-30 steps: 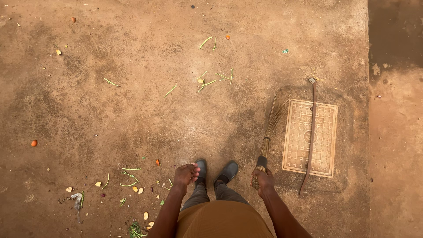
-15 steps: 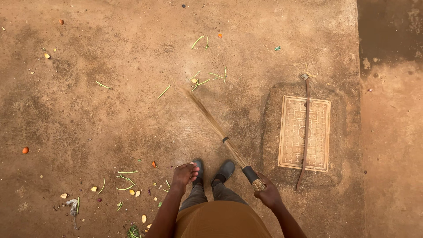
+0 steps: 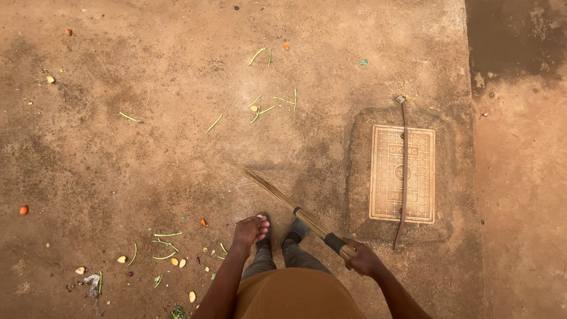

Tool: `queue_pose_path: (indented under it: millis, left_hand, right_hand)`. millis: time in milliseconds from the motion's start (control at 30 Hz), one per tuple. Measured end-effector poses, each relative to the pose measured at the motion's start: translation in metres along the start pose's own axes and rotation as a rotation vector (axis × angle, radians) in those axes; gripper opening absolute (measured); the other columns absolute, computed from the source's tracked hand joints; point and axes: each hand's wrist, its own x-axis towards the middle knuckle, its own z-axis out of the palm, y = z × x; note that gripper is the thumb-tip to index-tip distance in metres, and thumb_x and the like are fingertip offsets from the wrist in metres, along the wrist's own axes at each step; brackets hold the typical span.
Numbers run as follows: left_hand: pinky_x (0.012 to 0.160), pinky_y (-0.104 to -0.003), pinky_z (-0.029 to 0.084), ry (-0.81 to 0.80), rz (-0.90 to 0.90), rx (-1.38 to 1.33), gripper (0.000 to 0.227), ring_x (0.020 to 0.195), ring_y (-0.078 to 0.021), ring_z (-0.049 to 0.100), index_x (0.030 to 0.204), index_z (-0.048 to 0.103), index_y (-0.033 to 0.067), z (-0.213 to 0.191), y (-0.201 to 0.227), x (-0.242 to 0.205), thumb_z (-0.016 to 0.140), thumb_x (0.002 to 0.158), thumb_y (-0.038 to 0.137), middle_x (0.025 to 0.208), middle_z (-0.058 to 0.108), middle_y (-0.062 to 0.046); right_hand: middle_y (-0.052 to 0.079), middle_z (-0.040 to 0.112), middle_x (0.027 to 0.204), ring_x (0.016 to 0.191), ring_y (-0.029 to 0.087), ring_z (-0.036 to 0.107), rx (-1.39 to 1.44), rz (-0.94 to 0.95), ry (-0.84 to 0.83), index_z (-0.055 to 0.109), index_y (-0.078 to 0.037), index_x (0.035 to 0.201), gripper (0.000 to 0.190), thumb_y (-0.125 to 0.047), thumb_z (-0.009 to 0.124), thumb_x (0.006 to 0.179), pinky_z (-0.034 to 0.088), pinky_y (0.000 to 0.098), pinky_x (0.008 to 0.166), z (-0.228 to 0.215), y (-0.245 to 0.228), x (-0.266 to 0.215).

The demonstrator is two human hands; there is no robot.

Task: The person sweeps an outdoor concrete area using a broom, moving vegetable scraps and debris across the ground.

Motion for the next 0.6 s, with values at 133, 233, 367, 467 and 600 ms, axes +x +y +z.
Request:
queue_pose_path:
  millis: [133,233,367,467,600]
  left_hand:
    - [0.07,-0.029,0.057,0.006,0.009,-0.033,0.023,0.073,-0.0111,0.067,0.11,0.074,0.0053,-0.01,-0.002,0.001,0.063,0.099,0.022,0.089,0.075,-0.003]
    - [0.07,-0.03,0.057,0.019,0.002,-0.068,0.025,0.073,-0.0118,0.067,0.11,0.073,0.0047,-0.019,-0.013,0.003,0.061,0.1,0.024,0.089,0.076,-0.003]
    - [0.071,-0.03,0.057,0.049,0.001,-0.106,0.025,0.074,-0.012,0.067,0.111,0.073,0.0042,-0.028,-0.024,-0.001,0.062,0.1,0.025,0.09,0.076,-0.003]
    - [0.071,-0.029,0.057,0.099,-0.023,-0.098,0.025,0.075,-0.0122,0.067,0.112,0.074,0.0053,-0.032,-0.03,-0.008,0.06,0.099,0.022,0.091,0.077,-0.003]
    - [0.07,-0.029,0.056,0.121,-0.009,-0.132,0.025,0.074,-0.0121,0.067,0.111,0.074,0.0049,-0.037,-0.032,-0.017,0.061,0.098,0.022,0.091,0.076,-0.003]
  right_hand:
    - [0.013,0.073,0.1,0.061,0.02,0.062,0.041,-0.034,-0.029,0.044,-0.026,0.155,0.097,0.008,0.07,0.068,0.054,0.0364,0.057,-0.015,0.01,-0.015]
    - [0.011,0.07,0.113,0.065,0.02,0.065,0.151,-0.068,0.079,0.044,-0.025,0.153,0.096,0.008,0.072,0.068,0.058,0.037,0.06,-0.022,0.016,-0.012]
    - [0.024,0.071,0.11,0.065,0.023,0.063,0.437,0.021,0.393,0.041,-0.023,0.158,0.097,0.007,0.072,0.072,0.057,0.0374,0.055,-0.014,0.009,0.018]
    - [0.024,0.066,0.106,0.065,0.025,0.06,0.845,0.061,0.497,0.035,-0.02,0.16,0.096,0.007,0.067,0.074,0.054,0.0391,0.051,-0.007,-0.024,0.07]
    - [0.02,0.067,0.11,0.068,0.025,0.062,0.822,0.197,0.52,0.039,-0.008,0.157,0.089,0.008,0.071,0.075,0.052,0.0404,0.051,-0.011,-0.079,0.108]
